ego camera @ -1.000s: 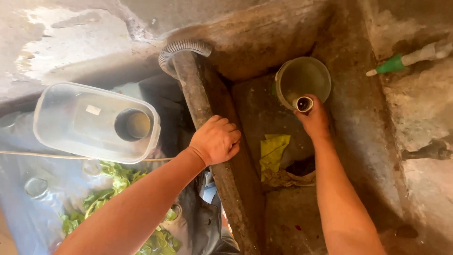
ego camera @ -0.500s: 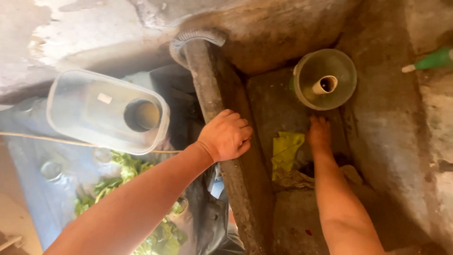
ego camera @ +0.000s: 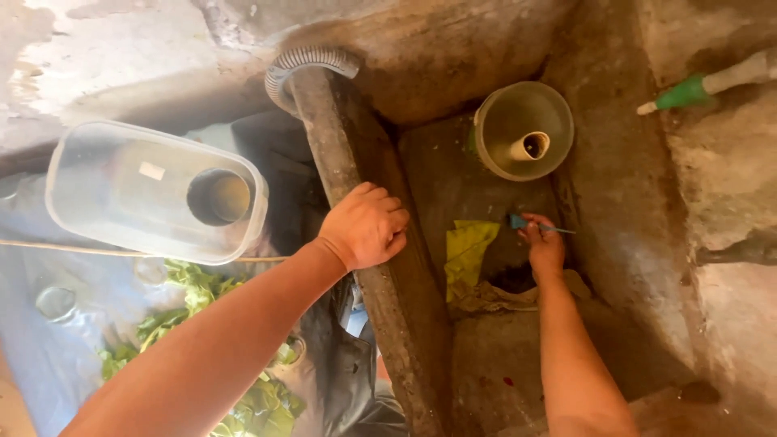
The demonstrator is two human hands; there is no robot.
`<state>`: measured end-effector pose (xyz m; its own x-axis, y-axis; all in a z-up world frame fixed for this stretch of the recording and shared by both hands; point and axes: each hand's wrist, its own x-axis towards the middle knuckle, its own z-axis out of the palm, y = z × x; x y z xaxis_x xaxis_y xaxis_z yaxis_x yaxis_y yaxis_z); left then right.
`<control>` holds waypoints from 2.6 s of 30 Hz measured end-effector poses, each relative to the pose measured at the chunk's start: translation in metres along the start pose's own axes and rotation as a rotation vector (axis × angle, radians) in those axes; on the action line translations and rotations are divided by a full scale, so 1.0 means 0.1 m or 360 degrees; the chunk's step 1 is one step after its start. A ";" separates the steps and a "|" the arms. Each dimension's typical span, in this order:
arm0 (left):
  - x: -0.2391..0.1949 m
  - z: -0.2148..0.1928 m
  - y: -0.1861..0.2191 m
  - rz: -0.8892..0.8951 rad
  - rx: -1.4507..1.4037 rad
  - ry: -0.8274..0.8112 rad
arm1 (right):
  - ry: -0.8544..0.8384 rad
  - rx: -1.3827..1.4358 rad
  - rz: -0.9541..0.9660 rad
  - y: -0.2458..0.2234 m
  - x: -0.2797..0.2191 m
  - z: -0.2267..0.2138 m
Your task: Cutting leafy green vegetables on a counter, transporting them to a sink, washing the greens, and cleaning the sink area.
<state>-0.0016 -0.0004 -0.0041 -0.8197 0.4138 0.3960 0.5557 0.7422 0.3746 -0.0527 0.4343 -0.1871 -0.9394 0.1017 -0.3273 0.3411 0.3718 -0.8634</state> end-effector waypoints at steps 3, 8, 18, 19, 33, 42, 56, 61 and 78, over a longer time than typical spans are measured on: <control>-0.02 0.03 0.01 0.0003 0.0017 0.0007 | 0.0171 -0.0037 0.0006 0.17 0.03 -0.20; -0.01 -0.01 0.01 0.0006 0.0063 0.0004 | 0.0298 0.0041 0.0108 0.22 0.07 -0.18; -0.02 0.05 0.00 -0.0017 0.0092 -0.0045 | 0.0071 -0.0268 0.0214 -0.03 0.16 0.03; -0.04 0.07 -0.01 -0.0013 0.0092 -0.0051 | -0.0018 0.0260 0.0316 -0.08 0.10 0.14; -0.03 0.08 -0.02 0.0016 0.0079 -0.0016 | 0.0032 -0.0419 0.0398 0.44 -0.28 -0.54; 0.01 0.00 0.04 0.0005 0.0110 0.0088 | 0.0095 0.0083 0.0293 -0.03 -0.61 -0.45; -0.08 0.51 -0.08 -0.0276 0.0269 -0.0396 | -0.1022 0.0480 -0.0325 -3.99 -1.77 2.72; 0.03 0.40 -0.07 -0.0187 0.0279 -0.0520 | -0.1262 0.0199 -0.0414 -3.82 -1.62 2.81; -0.02 0.04 -0.03 0.0000 0.0082 -0.0052 | -0.0080 -0.1422 0.0942 -0.48 -0.75 0.49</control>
<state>-0.0023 -0.0015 -0.0097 -0.8243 0.4301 0.3682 0.5484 0.7681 0.3304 0.0032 0.3636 -0.1402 -0.6233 0.4566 -0.6348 0.5742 0.8184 0.0249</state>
